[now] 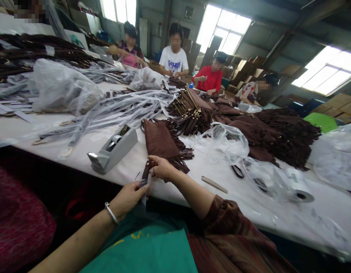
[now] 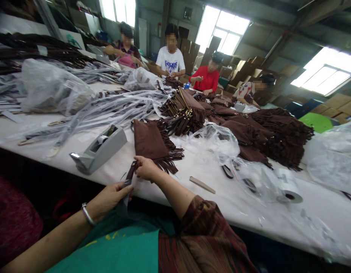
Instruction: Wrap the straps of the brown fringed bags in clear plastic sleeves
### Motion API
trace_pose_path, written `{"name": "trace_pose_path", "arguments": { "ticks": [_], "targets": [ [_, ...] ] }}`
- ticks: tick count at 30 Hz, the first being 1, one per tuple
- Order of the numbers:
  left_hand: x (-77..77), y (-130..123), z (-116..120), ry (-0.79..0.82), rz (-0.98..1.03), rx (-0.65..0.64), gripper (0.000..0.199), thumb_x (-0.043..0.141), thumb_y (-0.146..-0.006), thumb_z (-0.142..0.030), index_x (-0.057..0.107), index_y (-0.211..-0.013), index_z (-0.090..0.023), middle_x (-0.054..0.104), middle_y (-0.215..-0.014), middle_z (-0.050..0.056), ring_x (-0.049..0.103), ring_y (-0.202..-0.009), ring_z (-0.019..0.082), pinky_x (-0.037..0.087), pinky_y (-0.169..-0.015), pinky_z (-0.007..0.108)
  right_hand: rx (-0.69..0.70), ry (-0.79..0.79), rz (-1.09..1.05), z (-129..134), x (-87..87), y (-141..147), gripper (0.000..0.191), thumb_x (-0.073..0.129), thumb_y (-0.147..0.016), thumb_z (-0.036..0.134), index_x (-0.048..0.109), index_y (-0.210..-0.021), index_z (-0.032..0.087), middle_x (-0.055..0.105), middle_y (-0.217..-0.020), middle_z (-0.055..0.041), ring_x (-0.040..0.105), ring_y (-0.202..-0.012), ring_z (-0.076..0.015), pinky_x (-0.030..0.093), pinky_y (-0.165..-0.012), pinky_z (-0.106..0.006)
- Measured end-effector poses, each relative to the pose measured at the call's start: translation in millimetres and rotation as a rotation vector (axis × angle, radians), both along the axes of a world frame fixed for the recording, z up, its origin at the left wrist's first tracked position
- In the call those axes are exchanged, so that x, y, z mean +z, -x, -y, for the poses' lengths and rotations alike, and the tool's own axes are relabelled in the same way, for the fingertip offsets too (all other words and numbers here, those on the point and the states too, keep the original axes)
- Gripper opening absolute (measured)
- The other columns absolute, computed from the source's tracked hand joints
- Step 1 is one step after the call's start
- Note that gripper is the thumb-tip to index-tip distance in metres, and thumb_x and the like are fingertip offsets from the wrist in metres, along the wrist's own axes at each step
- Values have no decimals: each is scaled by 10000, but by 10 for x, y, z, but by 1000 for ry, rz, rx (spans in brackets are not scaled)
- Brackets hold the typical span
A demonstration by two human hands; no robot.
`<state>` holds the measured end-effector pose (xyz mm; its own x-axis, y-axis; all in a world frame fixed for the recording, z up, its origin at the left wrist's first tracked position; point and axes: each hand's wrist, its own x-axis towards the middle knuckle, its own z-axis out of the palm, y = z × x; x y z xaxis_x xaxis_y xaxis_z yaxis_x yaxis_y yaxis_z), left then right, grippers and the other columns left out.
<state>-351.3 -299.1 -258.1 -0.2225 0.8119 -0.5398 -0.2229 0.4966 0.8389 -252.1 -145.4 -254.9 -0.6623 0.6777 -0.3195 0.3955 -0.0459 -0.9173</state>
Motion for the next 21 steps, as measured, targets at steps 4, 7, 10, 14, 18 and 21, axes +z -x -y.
{"name": "trace_pose_path", "arguments": {
  "ticks": [4, 7, 10, 14, 18, 21],
  "targets": [
    [-36, -1, -1, -19, 26, 6, 392, 776, -667, -492, 660, -773, -133, 660, -668, 47, 607, -586, 145, 464, -552, 234, -22, 3, 37, 32, 50, -47, 507, 582, -693, 103, 673, -1181, 206, 630, -568, 15, 510, -416, -102, 345, -391, -187],
    [-51, -3, -78, -44, 131, 17, 391, 761, -699, -480, 664, -856, -136, 650, -675, 41, 612, -595, 141, 485, -567, 241, -45, 58, 32, 51, 75, -174, 386, 582, -796, 262, 689, -1163, 211, 600, -511, 18, 450, -365, -84, 284, -353, -175],
    [-23, -20, -190, -38, 191, 21, 408, 724, -747, -476, 661, -937, -121, 648, -665, 47, 610, -586, 142, 486, -550, 239, -92, 54, -23, 74, 64, -249, 341, 629, -801, 420, 747, -998, 169, 575, -495, 15, 435, -376, -70, 277, -357, -170],
    [54, -17, -186, -5, 360, 38, 385, 629, -833, -496, 643, -946, -128, 697, -777, 95, 656, -663, 173, 527, -603, 280, -231, 60, -79, 124, -5, -219, 274, 696, -734, 346, 755, -880, 122, 571, -506, 11, 462, -420, -72, 298, -370, -171],
    [59, 27, 82, 52, 644, 30, 511, 484, -878, -597, 640, -1029, -135, 712, -993, 162, 699, -827, 241, 556, -728, 368, -325, 194, -191, 157, -99, -141, 250, 708, -685, 280, 742, -859, 105, 624, -587, -7, 497, -459, -76, 398, -404, -185],
    [-11, 21, 287, 131, 633, 29, 532, 511, -858, -606, 652, -1002, -114, 712, -1001, 193, 708, -839, 272, 552, -719, 372, -347, 242, -260, 161, -142, -100, 265, 711, -672, 289, 732, -855, 99, 639, -624, -15, 524, -484, -83, 444, -423, -196]
  ]
}}
